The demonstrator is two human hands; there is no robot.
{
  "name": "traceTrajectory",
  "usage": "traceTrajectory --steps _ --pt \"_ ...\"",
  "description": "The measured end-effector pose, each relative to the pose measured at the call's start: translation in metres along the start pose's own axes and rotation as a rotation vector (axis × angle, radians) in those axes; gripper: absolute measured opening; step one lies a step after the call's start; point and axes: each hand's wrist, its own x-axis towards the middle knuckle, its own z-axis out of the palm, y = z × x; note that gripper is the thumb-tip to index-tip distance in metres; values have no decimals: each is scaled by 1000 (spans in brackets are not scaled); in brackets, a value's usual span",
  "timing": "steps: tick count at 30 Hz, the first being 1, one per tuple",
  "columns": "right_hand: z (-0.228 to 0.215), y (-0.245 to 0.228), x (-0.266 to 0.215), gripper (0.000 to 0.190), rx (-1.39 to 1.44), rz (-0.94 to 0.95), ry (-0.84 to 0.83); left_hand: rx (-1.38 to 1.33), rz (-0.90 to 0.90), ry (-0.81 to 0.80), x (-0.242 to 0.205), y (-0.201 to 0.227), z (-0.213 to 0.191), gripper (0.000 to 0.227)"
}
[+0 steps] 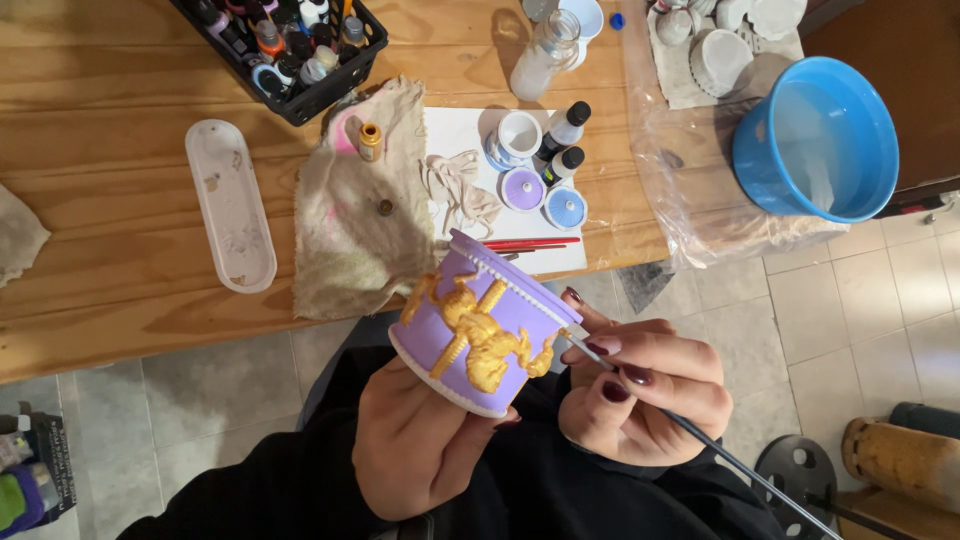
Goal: Carefully applying gold paint to the decorative details of a carousel-themed ceramic object using a fine paintbrush.
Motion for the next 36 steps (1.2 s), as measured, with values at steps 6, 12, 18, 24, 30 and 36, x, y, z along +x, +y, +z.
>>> traceTrajectory --steps 6,12,18,24,30,36 --pt "-1 3 1 21 6 -25 12 -11 1 -11 2 0 -1 20" --pt "0 1 2 21 -8 3 -13 -5 7 -6 1 -1 -1 19" --pt "3 4 2 20 -2 -33 13 -6 -1 -3 1 -1 -1 19" --pt "3 5 1 21 8 -32 40 -10 -1 -11 -3 -3 0 18" --pt "4 3 0 20 -8 -25 58 1 5 -22 0 -2 -1 19" --pt "4 5 -1 20 12 -46 96 -4 9 -9 0 -2 -1 18"
